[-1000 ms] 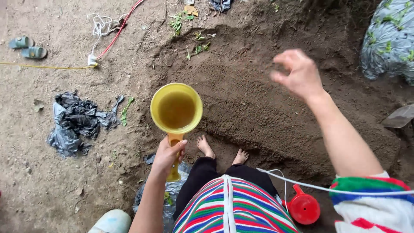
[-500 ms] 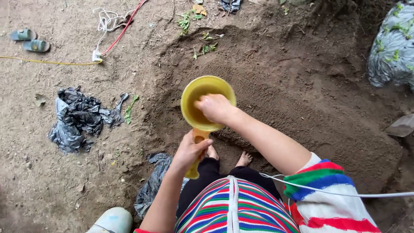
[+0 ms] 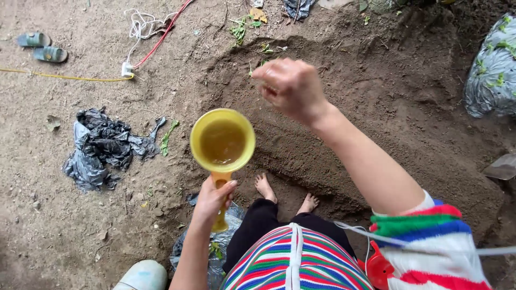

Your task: Preparing a raised soil bed by mixing liquid in a scoop, pouring it onto the soil, and smoothing the surface by hand.

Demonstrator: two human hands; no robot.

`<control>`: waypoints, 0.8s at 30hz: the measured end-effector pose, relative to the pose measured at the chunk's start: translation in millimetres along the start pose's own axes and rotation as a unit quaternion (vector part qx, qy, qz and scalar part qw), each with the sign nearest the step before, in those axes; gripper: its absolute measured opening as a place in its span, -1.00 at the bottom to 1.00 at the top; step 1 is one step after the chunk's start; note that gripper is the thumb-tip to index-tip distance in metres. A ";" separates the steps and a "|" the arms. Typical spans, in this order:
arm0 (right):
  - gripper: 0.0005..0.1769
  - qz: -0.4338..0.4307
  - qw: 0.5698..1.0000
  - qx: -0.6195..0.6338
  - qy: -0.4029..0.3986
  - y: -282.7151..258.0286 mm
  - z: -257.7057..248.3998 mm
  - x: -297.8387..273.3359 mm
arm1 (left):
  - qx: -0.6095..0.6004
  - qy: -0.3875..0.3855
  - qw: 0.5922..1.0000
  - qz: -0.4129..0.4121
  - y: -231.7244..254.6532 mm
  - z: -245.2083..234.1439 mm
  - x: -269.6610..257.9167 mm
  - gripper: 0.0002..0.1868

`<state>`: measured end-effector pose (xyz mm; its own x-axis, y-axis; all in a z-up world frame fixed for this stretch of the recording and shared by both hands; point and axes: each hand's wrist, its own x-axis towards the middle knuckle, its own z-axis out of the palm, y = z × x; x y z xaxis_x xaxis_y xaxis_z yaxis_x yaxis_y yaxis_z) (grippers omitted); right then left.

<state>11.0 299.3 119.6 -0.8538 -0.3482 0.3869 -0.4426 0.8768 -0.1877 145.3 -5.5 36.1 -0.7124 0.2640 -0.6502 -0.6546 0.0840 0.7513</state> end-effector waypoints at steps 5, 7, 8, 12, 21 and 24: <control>-0.81 -0.126 0.935 0.151 0.296 6.3 -49.8 1.0 | -0.011 0.100 0.989 -0.108 24.8 -15.5 -23.0 -0.79; -0.92 0.001 0.999 0.015 0.048 42.4 2.1 -44.5 | -0.001 0.087 0.992 -0.089 7.7 -26.5 -14.8 -0.81; -0.72 0.124 0.963 -0.125 -0.204 61.8 27.3 -66.4 | 0.010 0.073 0.995 -0.070 0.1 -31.5 -9.5 -0.83; -0.67 0.140 0.987 -0.005 -0.072 11.7 30.6 -59.1 | -0.001 0.016 1.000 0.021 -25.7 -27.8 2.0 -0.89; -0.83 0.033 0.956 0.046 -0.289 -70.8 96.5 -60.9 | 0.009 -0.140 0.990 0.021 5.4 40.5 13.2 -0.67; -0.85 0.054 0.928 0.012 -0.368 -64.3 64.4 -61.6 | -0.019 -0.174 0.984 0.021 8.4 51.2 16.3 -0.69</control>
<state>74.4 243.0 49.7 -0.8453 -0.3982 -0.3561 -0.3413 0.9154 -0.2135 141.2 48.7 37.6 -0.6137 0.5794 -0.5363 -0.6403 0.0322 0.7675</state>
